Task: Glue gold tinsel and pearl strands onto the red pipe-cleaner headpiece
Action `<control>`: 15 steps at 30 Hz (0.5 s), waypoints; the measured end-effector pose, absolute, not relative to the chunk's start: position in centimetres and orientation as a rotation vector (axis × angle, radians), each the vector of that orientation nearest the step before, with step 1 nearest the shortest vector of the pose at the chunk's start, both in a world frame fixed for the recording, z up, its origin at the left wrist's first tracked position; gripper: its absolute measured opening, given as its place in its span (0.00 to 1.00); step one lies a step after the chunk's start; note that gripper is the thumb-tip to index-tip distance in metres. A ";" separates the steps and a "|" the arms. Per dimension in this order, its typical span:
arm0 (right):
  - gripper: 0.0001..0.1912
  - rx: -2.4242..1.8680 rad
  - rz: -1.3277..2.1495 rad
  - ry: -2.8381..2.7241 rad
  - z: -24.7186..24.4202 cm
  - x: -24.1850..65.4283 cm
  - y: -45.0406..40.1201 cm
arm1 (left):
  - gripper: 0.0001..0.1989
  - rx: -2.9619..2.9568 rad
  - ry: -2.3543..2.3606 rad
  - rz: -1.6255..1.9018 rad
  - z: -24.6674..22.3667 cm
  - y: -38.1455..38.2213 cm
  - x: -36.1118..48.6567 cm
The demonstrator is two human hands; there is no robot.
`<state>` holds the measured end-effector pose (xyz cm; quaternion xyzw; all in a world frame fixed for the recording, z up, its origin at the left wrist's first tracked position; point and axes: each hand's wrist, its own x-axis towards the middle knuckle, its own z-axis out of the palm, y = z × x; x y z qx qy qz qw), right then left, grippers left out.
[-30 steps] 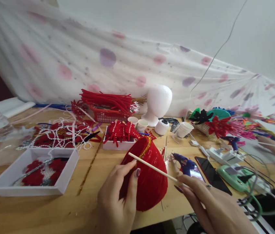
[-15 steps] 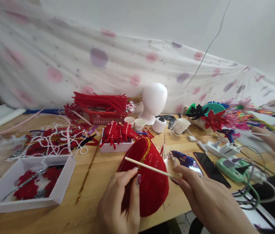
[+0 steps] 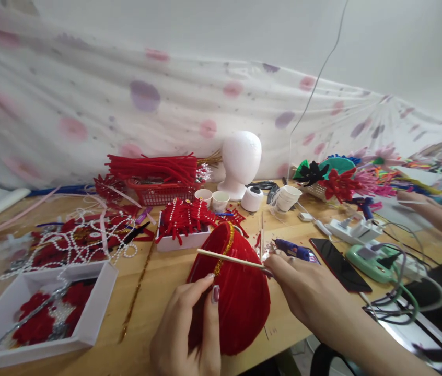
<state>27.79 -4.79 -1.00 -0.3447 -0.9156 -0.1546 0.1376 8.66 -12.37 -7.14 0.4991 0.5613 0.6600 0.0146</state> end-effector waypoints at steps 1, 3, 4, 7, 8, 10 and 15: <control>0.14 -1.006 -0.438 -2.653 -1.1 27.8 -4.5 | 0.09 1.539 1.750 2.060 -7.2 -12.4 8.6; 0.14 -1.038 -0.422 -2.652 -1.3 27.9 -3.9 | 0.08 1.515 1.765 2.073 -7.2 -12.4 8.6; 0.15 -1.059 -0.410 -2.647 -1.3 27.9 -3.6 | 0.08 1.502 1.770 2.081 -7.2 -12.4 8.6; 0.15 -1.100 -0.376 -2.628 -1.2 27.9 -2.7 | 0.07 1.474 1.773 2.109 -7.2 -12.3 8.6; 0.15 -1.102 -0.368 -2.623 -1.2 27.8 -2.3 | 0.07 1.471 1.770 2.120 -7.2 -12.3 8.6; 0.15 -1.122 -0.349 -2.611 -1.1 27.7 -1.5 | 0.06 1.451 1.752 2.145 -7.2 -12.2 8.6; 0.13 -1.207 -0.301 -2.519 -0.6 27.8 -0.6 | 0.04 1.298 1.763 2.180 -7.6 -12.3 8.4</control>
